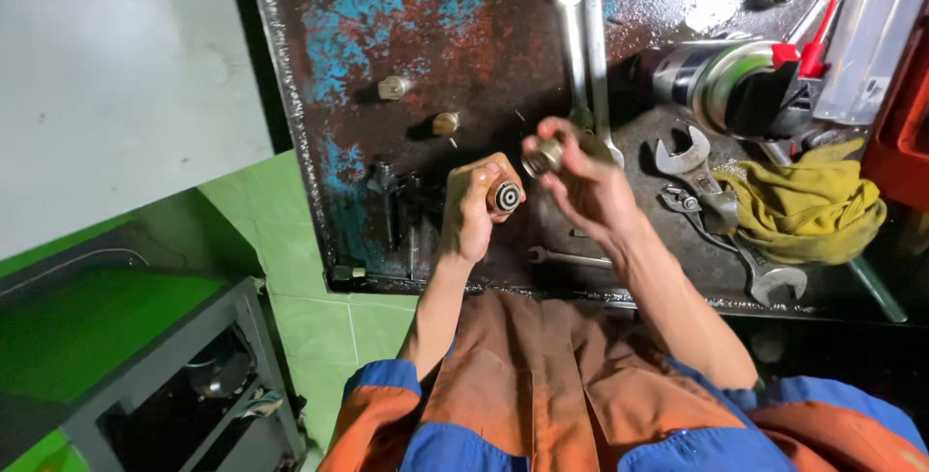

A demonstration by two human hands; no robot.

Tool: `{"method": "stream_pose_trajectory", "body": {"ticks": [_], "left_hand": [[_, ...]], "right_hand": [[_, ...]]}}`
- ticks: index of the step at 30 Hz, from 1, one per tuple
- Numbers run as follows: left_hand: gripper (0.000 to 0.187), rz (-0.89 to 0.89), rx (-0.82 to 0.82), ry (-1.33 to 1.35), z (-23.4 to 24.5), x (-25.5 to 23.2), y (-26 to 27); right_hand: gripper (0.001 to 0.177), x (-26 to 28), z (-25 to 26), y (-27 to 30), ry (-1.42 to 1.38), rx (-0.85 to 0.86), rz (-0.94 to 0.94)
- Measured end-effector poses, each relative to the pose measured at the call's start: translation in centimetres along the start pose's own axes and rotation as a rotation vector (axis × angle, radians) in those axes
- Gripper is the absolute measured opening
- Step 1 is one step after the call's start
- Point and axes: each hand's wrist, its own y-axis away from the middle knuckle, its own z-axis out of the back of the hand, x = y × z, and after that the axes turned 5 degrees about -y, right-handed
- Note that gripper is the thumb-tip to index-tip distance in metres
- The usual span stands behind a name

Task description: The person cleans a small cylindrical mechanical part by repeatedly inserting a thin metal rod into its central hole and rotating it. The person also applies liquid from a squeeze bottle to the part and uses a yellow cloth to wipe the surface. The part is handled one at a time on a workbench with various tools nearby.

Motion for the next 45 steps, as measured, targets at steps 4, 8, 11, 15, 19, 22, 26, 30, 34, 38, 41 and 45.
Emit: {"method": "stream_pose_trajectory", "body": {"ticks": [4,8,11,15,19,22,26,30,34,38,41,45], "left_hand": [[0.047,-0.034,0.054,-0.171,-1.2,-1.2,-0.9],[0.047,-0.005,0.029,-0.248,-2.5,-1.9,-1.0],[0.047,0.015,0.004,-0.27,-3.0,-2.5,-0.9],[0.047,-0.001,-0.007,-0.306,-3.9,-3.6,-0.7],[0.046,-0.012,-0.007,-0.299,-4.2,-3.9,-0.8],[0.046,-0.001,-0.009,-0.281,-4.4,-4.4,-0.7],[0.046,0.01,-0.014,-0.258,-4.3,-3.7,-0.5],[0.045,0.012,-0.015,-0.235,-4.3,-3.4,-0.5],[0.045,0.039,-0.018,-0.226,-4.2,-3.0,-0.7],[0.046,0.138,-0.083,0.064,-3.8,-1.0,-0.3],[0.041,0.116,-0.096,0.169,-3.1,-1.3,-0.2],[0.041,0.077,-0.075,0.26,-2.5,-0.1,-0.2]], "right_hand": [[0.036,-1.5,2.4,3.6,-0.576,0.041,-0.188],[0.039,-2.1,2.9,3.8,-0.847,0.124,-0.23],[0.037,-1.6,2.4,3.8,-0.935,0.146,-0.247],[0.024,-1.2,1.7,4.2,-1.051,0.046,-0.295],[0.024,-0.7,1.3,4.2,-1.074,0.034,-0.317],[0.025,-0.5,1.1,4.3,-1.06,0.039,-0.318],[0.028,-0.4,1.3,4.2,-1.056,0.042,-0.334],[0.029,-0.4,1.2,4.2,-1.035,0.042,-0.329],[0.031,0.1,1.2,3.9,-0.941,0.051,-0.326],[0.029,2.0,-0.4,3.0,-0.387,-0.028,-0.02],[0.025,2.5,0.2,0.3,0.63,-0.2,0.436],[0.028,0.8,1.0,-3.3,1.152,-0.082,0.844]]}}
